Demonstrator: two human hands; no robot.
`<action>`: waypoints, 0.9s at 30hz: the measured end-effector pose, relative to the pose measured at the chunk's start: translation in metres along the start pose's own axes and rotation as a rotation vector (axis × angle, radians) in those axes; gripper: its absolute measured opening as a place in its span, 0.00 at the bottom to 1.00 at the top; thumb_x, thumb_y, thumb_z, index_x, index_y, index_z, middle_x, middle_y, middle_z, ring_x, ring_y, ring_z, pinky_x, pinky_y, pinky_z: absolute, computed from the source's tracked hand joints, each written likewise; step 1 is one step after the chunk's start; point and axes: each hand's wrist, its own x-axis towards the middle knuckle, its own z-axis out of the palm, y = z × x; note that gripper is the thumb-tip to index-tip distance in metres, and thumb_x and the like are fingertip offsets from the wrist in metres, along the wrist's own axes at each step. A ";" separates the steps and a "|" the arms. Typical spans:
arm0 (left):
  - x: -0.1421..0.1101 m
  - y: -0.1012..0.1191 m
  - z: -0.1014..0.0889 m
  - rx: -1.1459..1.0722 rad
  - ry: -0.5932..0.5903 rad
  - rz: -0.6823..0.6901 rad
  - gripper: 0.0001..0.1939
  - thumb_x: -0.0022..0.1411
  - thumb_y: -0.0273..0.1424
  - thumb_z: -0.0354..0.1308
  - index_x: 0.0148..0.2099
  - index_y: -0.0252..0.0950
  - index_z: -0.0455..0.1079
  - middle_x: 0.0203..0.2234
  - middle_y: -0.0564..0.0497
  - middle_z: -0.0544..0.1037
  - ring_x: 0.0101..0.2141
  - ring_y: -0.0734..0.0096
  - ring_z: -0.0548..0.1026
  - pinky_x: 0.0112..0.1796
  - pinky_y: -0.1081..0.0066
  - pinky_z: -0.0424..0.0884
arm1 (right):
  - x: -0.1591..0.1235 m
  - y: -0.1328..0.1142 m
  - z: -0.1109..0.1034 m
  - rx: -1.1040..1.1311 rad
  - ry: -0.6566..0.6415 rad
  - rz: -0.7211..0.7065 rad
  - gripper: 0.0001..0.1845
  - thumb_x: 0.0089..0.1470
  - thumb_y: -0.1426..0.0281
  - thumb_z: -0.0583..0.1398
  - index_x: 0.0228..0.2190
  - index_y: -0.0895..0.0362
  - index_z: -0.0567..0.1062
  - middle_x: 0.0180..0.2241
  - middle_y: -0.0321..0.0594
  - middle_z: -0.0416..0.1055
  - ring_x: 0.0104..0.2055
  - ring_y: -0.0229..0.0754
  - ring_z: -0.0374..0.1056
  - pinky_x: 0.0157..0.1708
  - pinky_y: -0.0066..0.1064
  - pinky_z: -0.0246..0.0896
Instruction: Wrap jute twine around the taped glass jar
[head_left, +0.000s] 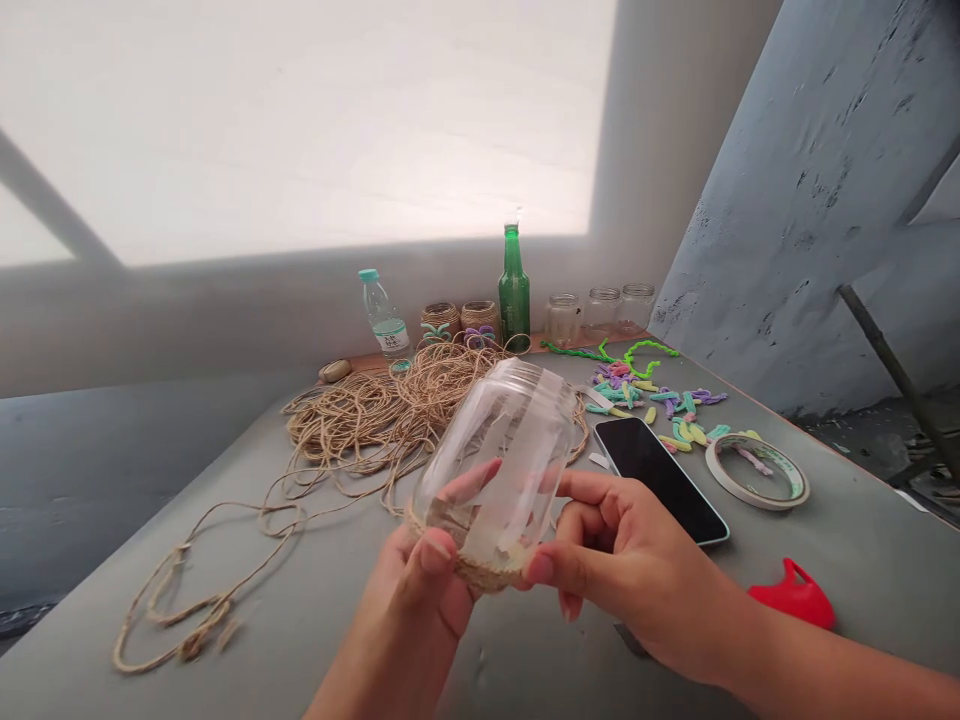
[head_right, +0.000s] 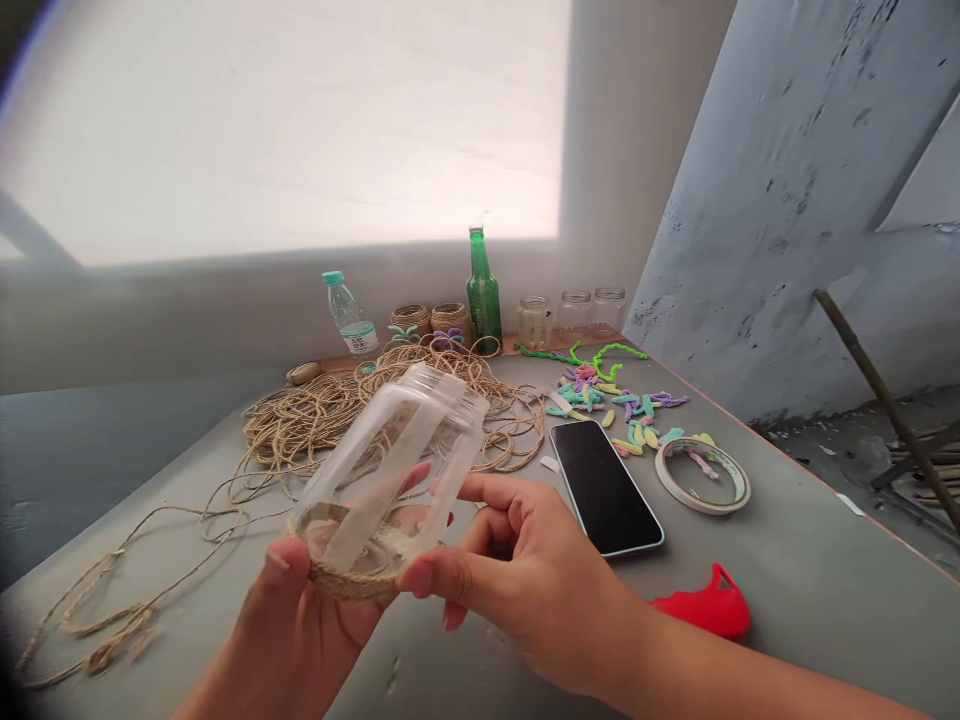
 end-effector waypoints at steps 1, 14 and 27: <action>0.001 -0.001 -0.001 0.009 -0.007 0.006 0.35 0.55 0.57 0.71 0.57 0.41 0.82 0.39 0.43 0.89 0.40 0.52 0.86 0.43 0.59 0.82 | 0.000 0.000 -0.001 -0.010 0.005 -0.004 0.24 0.55 0.65 0.76 0.53 0.51 0.83 0.22 0.27 0.76 0.25 0.31 0.68 0.29 0.22 0.61; -0.007 -0.006 -0.005 0.264 0.196 -0.017 0.44 0.49 0.51 0.77 0.65 0.39 0.73 0.42 0.41 0.90 0.47 0.37 0.85 0.50 0.50 0.77 | -0.005 -0.012 0.001 -0.126 0.162 0.024 0.38 0.50 0.67 0.78 0.60 0.53 0.75 0.22 0.27 0.76 0.26 0.37 0.71 0.31 0.29 0.65; 0.000 -0.009 -0.012 0.098 0.150 0.006 0.38 0.48 0.57 0.75 0.54 0.38 0.82 0.46 0.39 0.89 0.50 0.37 0.83 0.52 0.47 0.77 | -0.004 -0.017 -0.003 -0.076 0.111 0.005 0.27 0.52 0.68 0.77 0.51 0.53 0.77 0.22 0.25 0.75 0.26 0.34 0.70 0.29 0.25 0.61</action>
